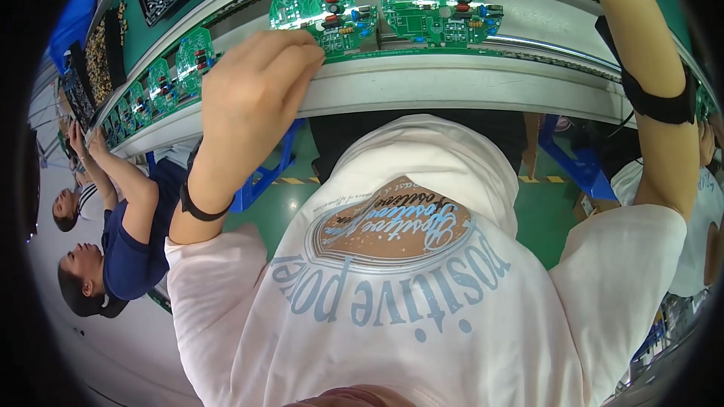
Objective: The person assembles circuit boards by hand, picking up capacitors from trays and inserting them into the boards on a conveyor belt.
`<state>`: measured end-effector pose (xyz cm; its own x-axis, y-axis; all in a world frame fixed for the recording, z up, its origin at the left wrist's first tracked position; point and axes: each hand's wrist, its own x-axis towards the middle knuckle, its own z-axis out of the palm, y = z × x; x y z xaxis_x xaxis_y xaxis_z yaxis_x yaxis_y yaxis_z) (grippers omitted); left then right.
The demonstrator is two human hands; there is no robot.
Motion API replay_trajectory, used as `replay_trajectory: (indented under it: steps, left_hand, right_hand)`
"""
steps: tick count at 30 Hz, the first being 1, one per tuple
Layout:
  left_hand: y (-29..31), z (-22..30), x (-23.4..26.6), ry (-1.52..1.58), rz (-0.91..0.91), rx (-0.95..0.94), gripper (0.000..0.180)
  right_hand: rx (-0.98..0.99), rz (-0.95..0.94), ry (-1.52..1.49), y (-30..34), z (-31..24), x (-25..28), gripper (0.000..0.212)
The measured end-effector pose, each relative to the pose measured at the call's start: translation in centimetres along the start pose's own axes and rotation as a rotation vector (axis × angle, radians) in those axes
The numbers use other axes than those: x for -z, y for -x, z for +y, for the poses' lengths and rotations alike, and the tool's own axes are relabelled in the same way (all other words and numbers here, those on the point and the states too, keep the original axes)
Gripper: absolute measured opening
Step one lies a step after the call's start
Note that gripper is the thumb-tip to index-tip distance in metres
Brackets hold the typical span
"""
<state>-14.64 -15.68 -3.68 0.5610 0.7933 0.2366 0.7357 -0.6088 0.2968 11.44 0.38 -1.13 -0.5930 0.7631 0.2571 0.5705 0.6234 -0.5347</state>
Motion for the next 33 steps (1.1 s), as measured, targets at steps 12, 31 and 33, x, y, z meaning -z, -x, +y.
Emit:
replay_trajectory:
  steps: [12, 31, 33]
  left_hand:
    - [-12.0, -2.7, 0.3, -0.112, 0.102, -0.078, 0.011]
    - [-9.2, -1.2, 3.7, 0.425, 0.073, 0.202, 0.009]
    - [-6.7, -2.8, 3.1, 0.516, 0.071, 0.248, 0.009]
  right_hand:
    - [-0.498, -0.101, -0.508, 5.6, -3.2, 3.5, 0.020]
    - [-0.211, 0.151, -0.001, 11.0, -6.6, -5.8, 0.016]
    - [-0.239, 0.170, 0.018, 10.7, -6.7, -6.1, 0.016]
